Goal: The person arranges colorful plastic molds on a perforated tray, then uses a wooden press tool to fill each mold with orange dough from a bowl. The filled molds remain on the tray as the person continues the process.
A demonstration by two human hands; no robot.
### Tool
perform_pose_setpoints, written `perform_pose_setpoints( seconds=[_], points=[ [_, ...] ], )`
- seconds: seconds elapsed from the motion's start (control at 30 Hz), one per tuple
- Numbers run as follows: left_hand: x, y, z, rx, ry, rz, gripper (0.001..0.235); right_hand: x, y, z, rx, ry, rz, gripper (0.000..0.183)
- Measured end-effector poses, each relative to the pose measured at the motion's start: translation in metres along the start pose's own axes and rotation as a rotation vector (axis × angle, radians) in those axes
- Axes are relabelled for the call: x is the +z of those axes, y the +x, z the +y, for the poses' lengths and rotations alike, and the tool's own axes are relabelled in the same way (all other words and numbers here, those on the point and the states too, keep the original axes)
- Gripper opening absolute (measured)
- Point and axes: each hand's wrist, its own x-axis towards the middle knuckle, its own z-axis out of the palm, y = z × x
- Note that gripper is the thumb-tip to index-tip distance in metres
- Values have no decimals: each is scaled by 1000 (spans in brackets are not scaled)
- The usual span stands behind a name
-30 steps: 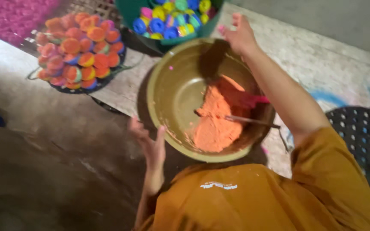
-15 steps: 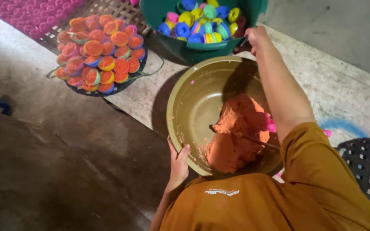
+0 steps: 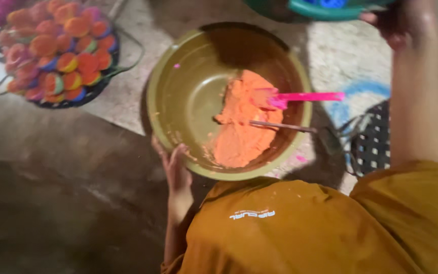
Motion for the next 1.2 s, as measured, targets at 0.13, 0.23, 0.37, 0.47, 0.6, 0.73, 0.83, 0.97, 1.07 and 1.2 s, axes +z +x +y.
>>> perform_pose_setpoints(
  seconds=[0.13, 0.23, 0.37, 0.47, 0.6, 0.73, 0.83, 0.97, 1.07, 1.2],
  points=[
    [16, -13, 13, 56, 64, 2, 89, -102, -99, -22, 32, 203, 86, 28],
    [27, -16, 13, 180, 63, -50, 87, -154, -151, -18, -2, 90, 255, 42],
    [42, -24, 24, 405, 487, 231, 78, -187, -186, -1, 13, -113, 396, 46],
    [76, -60, 24, 833, 956, 472, 62, -194, -190, 13, 31, -127, 350, 45],
    [169, -102, 0, 988, 539, 86, 56, -212, -177, 25, 305, -398, 399, 47],
    [271, -138, -23, 904, 870, -419, 43, -223, -138, 42, 325, -257, 214, 49],
    [321, -127, -33, 785, 733, -794, 41, -239, -113, 51, 338, -239, 109, 51],
    [357, -60, -73, 594, 836, -994, 39, -252, -90, 61, -327, -1108, 354, 54],
    [386, 7, -123, 224, 995, -1034, 46, -236, -65, 71, -359, -614, 123, 50],
    [423, 97, -178, 146, 1517, -1009, 91, -178, -36, 103, 103, -1361, -551, 95]
  ],
)
